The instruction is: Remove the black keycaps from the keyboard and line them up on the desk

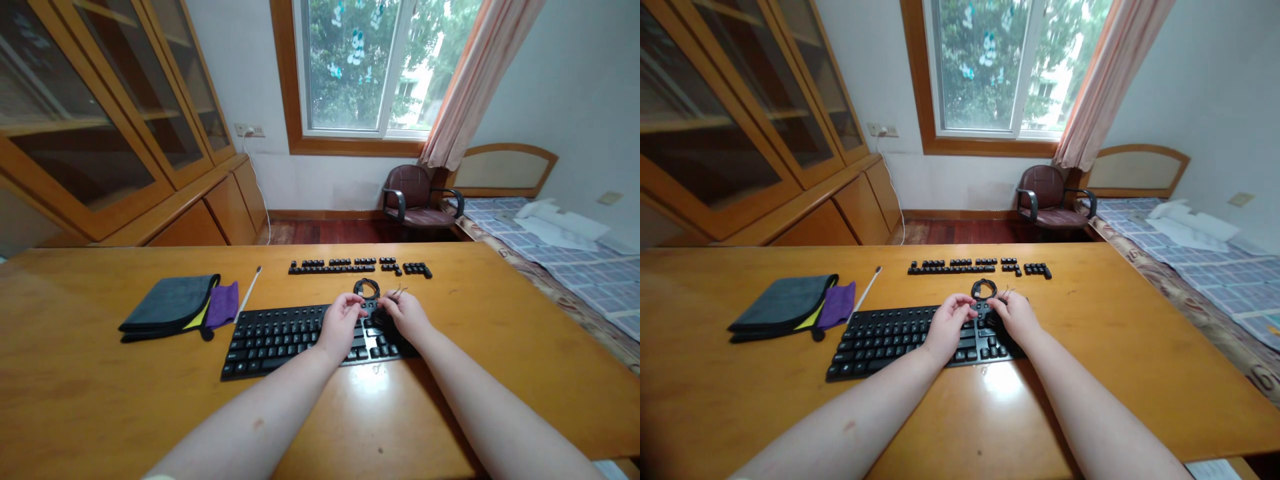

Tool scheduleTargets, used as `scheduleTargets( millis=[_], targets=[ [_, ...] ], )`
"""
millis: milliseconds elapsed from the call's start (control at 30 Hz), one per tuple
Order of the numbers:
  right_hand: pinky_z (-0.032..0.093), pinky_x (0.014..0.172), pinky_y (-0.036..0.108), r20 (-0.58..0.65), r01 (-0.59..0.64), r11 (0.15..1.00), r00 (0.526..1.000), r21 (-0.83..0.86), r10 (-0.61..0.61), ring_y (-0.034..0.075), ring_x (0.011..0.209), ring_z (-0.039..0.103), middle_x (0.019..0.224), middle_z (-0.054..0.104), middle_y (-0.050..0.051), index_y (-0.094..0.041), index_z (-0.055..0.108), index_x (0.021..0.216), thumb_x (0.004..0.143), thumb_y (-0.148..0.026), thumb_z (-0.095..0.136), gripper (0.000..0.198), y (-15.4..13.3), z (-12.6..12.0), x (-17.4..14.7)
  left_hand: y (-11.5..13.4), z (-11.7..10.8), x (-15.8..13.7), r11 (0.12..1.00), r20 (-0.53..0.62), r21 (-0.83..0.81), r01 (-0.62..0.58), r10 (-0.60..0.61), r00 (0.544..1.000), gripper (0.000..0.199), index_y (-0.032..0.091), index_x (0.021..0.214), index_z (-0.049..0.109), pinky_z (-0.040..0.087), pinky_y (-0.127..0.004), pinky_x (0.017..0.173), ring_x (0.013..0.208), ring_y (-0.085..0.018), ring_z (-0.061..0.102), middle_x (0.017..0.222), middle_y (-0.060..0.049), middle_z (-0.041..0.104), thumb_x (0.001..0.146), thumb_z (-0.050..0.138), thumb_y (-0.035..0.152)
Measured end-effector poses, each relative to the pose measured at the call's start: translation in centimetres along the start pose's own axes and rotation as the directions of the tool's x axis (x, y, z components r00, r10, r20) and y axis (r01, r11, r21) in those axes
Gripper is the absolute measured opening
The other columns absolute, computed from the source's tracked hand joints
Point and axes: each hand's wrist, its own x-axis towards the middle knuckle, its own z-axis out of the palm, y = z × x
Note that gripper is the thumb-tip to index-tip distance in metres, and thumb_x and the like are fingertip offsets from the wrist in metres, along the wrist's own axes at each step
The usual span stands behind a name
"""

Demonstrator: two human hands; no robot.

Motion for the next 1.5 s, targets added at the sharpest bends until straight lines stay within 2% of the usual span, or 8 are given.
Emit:
scheduleTargets(
  millis=[267, 533, 667, 767, 867, 1033, 1200, 1500],
  targets=[
    [0.042, 0.059, 0.025, 0.045, 0.119, 0.993, 0.992, -0.02, -0.118, 0.016, 0.059, 0.057, 0.058, 0.062, 0.001, -0.019, 0.064, 0.066, 0.083, -0.031, 0.051, 0.025, 0.0, 0.2, -0.1, -0.3, -0.1, 0.1, 1.0, 0.004, -0.015, -0.001, 0.001, 1.0, 0.014, 0.015, 0.089, 0.057, 0.049, -0.028, 0.074, 0.073, -0.012, 0.062, 0.09, -0.006, 0.062, 0.079, 0.056, 0.024],
    [0.041, 0.052, 0.023, 0.165, 0.051, 0.998, 0.985, -0.032, -0.045, 0.014, 0.052, 0.057, 0.053, 0.061, 0.0, -0.018, 0.066, 0.065, 0.082, -0.032, 0.053, 0.025, 0.1, 0.5, 0.6, -0.4, 0.0, 0.2, 1.0, 0.009, 0.009, -0.006, 0.006, 1.0, 0.015, 0.015, 0.089, 0.056, 0.048, -0.027, 0.073, 0.073, -0.012, 0.061, 0.091, -0.005, 0.062, 0.079, 0.056, 0.026],
    [0.044, 0.06, 0.025, 0.173, 0.24, 0.969, 0.959, -0.061, -0.226, 0.016, 0.063, 0.061, 0.066, 0.066, 0.003, -0.019, 0.067, 0.07, 0.083, -0.036, 0.055, 0.024, 0.3, 0.4, 0.1, -0.2, -0.1, 0.2, 1.0, 0.011, 0.015, -0.003, 0.003, 1.0, 0.017, 0.015, 0.089, 0.056, 0.048, -0.027, 0.073, 0.073, -0.012, 0.061, 0.09, -0.005, 0.062, 0.079, 0.056, 0.028],
    [0.044, 0.062, 0.025, 0.207, 0.432, 0.892, 0.892, -0.132, -0.402, 0.016, 0.066, 0.06, 0.069, 0.067, 0.004, -0.021, 0.068, 0.074, 0.084, -0.04, 0.054, 0.025, 0.6, 0.1, -0.5, -0.2, -0.1, 0.1, 1.0, 0.008, 0.015, 0.004, -0.004, 1.0, 0.015, 0.015, 0.089, 0.057, 0.049, -0.027, 0.072, 0.073, -0.013, 0.062, 0.09, -0.005, 0.062, 0.079, 0.055, 0.026],
    [0.042, 0.058, 0.024, 0.187, 0.499, 0.835, 0.865, -0.233, -0.466, 0.015, 0.06, 0.059, 0.063, 0.065, 0.005, -0.021, 0.068, 0.071, 0.087, -0.04, 0.05, 0.03, 0.8, 0.2, -0.9, -0.3, -0.1, 0.1, 1.0, 0.014, 0.018, 0.005, -0.006, 1.0, 0.013, 0.015, 0.088, 0.057, 0.049, -0.028, 0.073, 0.074, -0.013, 0.062, 0.09, -0.006, 0.063, 0.079, 0.055, 0.024],
    [0.044, 0.057, 0.025, 0.043, 0.413, 0.871, 0.908, -0.267, -0.418, 0.016, 0.057, 0.061, 0.062, 0.067, 0.006, -0.02, 0.069, 0.07, 0.086, -0.04, 0.051, 0.032, 1.0, 0.9, -1.2, -0.6, -0.2, 0.2, 0.998, 0.025, 0.054, -0.043, 0.041, 0.999, 0.012, 0.015, 0.088, 0.061, 0.047, -0.032, 0.083, 0.087, -0.017, 0.062, 0.089, -0.006, 0.065, 0.078, 0.059, 0.021],
    [0.048, 0.06, 0.027, -0.111, 0.171, 0.984, 0.978, -0.053, -0.176, 0.018, 0.062, 0.065, 0.065, 0.07, 0.004, -0.021, 0.068, 0.068, 0.086, -0.036, 0.051, 0.029, 0.6, 0.7, -1.0, -1.2, -0.1, 0.4, 0.999, 0.056, 0.036, -0.026, 0.024, 0.998, 0.021, 0.015, 0.095, 0.062, 0.044, -0.038, 0.093, 0.096, -0.019, 0.061, 0.099, -0.01, 0.066, 0.075, 0.063, 0.017],
    [0.05, 0.067, 0.029, -0.162, 0.079, 0.961, 0.986, 0.266, -0.036, 0.018, 0.068, 0.064, 0.071, 0.069, 0.004, -0.02, 0.069, 0.074, 0.082, -0.033, 0.055, 0.021, -0.1, 1.4, -1.4, -0.7, -0.1, -0.1, 0.942, 0.236, 0.285, -0.178, 0.11, 0.965, 0.036, 0.02, 0.105, 0.062, 0.045, -0.036, 0.094, 0.099, -0.02, 0.06, 0.108, -0.007, 0.064, 0.07, 0.066, 0.012]
  ],
)
